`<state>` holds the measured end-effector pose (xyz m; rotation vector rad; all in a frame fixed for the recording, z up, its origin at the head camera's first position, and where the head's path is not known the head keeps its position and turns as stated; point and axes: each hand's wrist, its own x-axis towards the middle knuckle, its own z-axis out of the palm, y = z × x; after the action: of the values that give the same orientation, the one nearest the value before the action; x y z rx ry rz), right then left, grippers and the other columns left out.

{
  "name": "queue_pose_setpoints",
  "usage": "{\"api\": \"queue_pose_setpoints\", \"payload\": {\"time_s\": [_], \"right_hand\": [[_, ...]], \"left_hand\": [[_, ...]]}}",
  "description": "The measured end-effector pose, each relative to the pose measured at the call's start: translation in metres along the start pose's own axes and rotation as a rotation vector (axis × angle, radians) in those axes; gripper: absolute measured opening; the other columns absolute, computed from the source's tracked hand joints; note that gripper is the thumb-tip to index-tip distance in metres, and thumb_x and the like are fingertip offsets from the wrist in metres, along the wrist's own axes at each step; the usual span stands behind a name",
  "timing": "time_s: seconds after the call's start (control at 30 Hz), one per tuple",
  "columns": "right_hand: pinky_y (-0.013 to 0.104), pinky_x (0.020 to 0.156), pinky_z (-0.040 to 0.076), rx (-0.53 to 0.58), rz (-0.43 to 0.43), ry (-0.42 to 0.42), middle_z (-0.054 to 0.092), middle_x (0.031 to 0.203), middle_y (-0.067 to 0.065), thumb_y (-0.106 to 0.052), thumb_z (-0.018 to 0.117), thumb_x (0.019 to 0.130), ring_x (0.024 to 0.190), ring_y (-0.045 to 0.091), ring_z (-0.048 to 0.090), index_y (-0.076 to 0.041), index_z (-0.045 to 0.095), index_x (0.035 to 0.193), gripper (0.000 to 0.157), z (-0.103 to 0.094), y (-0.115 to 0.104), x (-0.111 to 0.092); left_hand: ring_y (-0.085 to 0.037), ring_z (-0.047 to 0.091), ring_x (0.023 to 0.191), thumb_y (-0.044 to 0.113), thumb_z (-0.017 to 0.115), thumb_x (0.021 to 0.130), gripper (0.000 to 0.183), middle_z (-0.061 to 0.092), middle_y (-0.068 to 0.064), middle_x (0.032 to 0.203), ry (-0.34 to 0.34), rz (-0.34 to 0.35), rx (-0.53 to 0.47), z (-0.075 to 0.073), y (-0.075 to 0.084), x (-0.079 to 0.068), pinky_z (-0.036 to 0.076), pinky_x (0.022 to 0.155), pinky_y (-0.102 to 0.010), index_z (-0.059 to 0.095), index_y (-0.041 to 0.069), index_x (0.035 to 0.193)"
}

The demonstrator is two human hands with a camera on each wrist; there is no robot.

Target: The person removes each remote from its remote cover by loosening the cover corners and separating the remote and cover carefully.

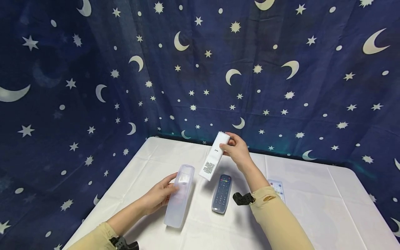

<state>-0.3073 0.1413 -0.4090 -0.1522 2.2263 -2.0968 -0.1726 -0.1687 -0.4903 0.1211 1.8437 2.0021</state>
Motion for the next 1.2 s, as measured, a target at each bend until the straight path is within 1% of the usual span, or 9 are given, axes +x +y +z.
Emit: {"api": "queue_pose_setpoints", "payload": {"time_s": [0.07,0.23,0.37,0.53,0.67,0.87,1.0,1.13,1.2], "right_hand": [[0.033,0.084,0.059,-0.011,-0.002,-0.013,0.063,0.115,0.013,0.000,0.068,0.095,0.105,0.022,0.062,-0.006,0.043,0.152,0.063,0.001,0.001,-0.001],[0.033,0.084,0.059,-0.036,-0.006,-0.025,0.064,0.117,0.017,0.000,0.068,0.095,0.105,0.022,0.061,-0.005,0.043,0.152,0.062,0.004,0.005,-0.004],[0.034,0.084,0.060,-0.044,-0.019,-0.034,0.064,0.114,0.017,0.000,0.067,0.096,0.103,0.022,0.061,-0.003,0.043,0.151,0.060,0.006,0.007,-0.006],[0.035,0.083,0.060,-0.078,-0.053,-0.064,0.062,0.117,0.020,-0.001,0.064,0.098,0.103,0.023,0.061,-0.002,0.041,0.151,0.057,0.012,0.009,-0.011],[0.037,0.082,0.060,-0.098,-0.065,-0.078,0.061,0.119,0.023,-0.001,0.063,0.098,0.102,0.027,0.062,-0.002,0.041,0.150,0.056,0.017,0.008,-0.015],[0.042,0.085,0.060,-0.125,-0.088,-0.089,0.061,0.117,0.022,0.000,0.064,0.097,0.100,0.028,0.064,-0.001,0.042,0.146,0.054,0.024,0.006,-0.020],[0.045,0.087,0.059,-0.129,-0.117,-0.119,0.061,0.118,0.023,0.001,0.062,0.098,0.101,0.029,0.065,-0.002,0.041,0.145,0.051,0.028,0.005,-0.024],[0.047,0.088,0.058,-0.154,-0.147,-0.150,0.060,0.121,0.023,0.000,0.061,0.100,0.105,0.031,0.064,-0.004,0.040,0.148,0.053,0.031,0.006,-0.027],[0.044,0.088,0.058,-0.187,-0.160,-0.148,0.060,0.122,0.021,-0.002,0.062,0.101,0.106,0.031,0.064,-0.007,0.041,0.151,0.055,0.033,0.007,-0.029]], "left_hand": [[-0.026,0.066,0.103,0.024,0.060,0.104,0.069,0.061,-0.016,0.132,0.014,0.001,0.010,-0.003,0.002,0.000,0.057,0.082,-0.040,0.023,0.017,0.163],[-0.025,0.065,0.103,0.024,0.057,0.106,0.066,0.059,-0.016,0.133,0.049,0.006,0.010,-0.012,0.007,0.000,0.056,0.082,-0.040,0.024,0.017,0.163],[-0.023,0.066,0.099,0.022,0.055,0.106,0.064,0.059,-0.016,0.128,0.094,0.001,0.009,-0.020,0.009,0.002,0.056,0.080,-0.038,0.025,0.016,0.162],[-0.021,0.068,0.091,0.019,0.053,0.105,0.061,0.063,-0.016,0.118,0.161,-0.019,0.018,-0.031,0.014,0.004,0.056,0.075,-0.035,0.028,0.014,0.161],[-0.021,0.067,0.089,0.017,0.052,0.105,0.060,0.063,-0.016,0.118,0.200,-0.031,0.047,-0.040,0.017,0.005,0.056,0.073,-0.035,0.030,0.014,0.160],[-0.023,0.069,0.089,0.015,0.051,0.105,0.059,0.062,-0.018,0.120,0.223,-0.047,0.072,-0.054,0.021,0.009,0.057,0.074,-0.037,0.031,0.013,0.160],[-0.023,0.068,0.090,0.014,0.052,0.104,0.058,0.062,-0.019,0.119,0.239,-0.060,0.103,-0.062,0.023,0.012,0.057,0.075,-0.038,0.032,0.012,0.159],[-0.022,0.068,0.088,0.014,0.052,0.104,0.057,0.064,-0.018,0.116,0.255,-0.078,0.140,-0.071,0.027,0.018,0.057,0.074,-0.037,0.033,0.010,0.158],[-0.022,0.068,0.088,0.013,0.051,0.104,0.057,0.065,-0.018,0.115,0.255,-0.097,0.147,-0.077,0.029,0.022,0.057,0.073,-0.037,0.033,0.010,0.158]]}}
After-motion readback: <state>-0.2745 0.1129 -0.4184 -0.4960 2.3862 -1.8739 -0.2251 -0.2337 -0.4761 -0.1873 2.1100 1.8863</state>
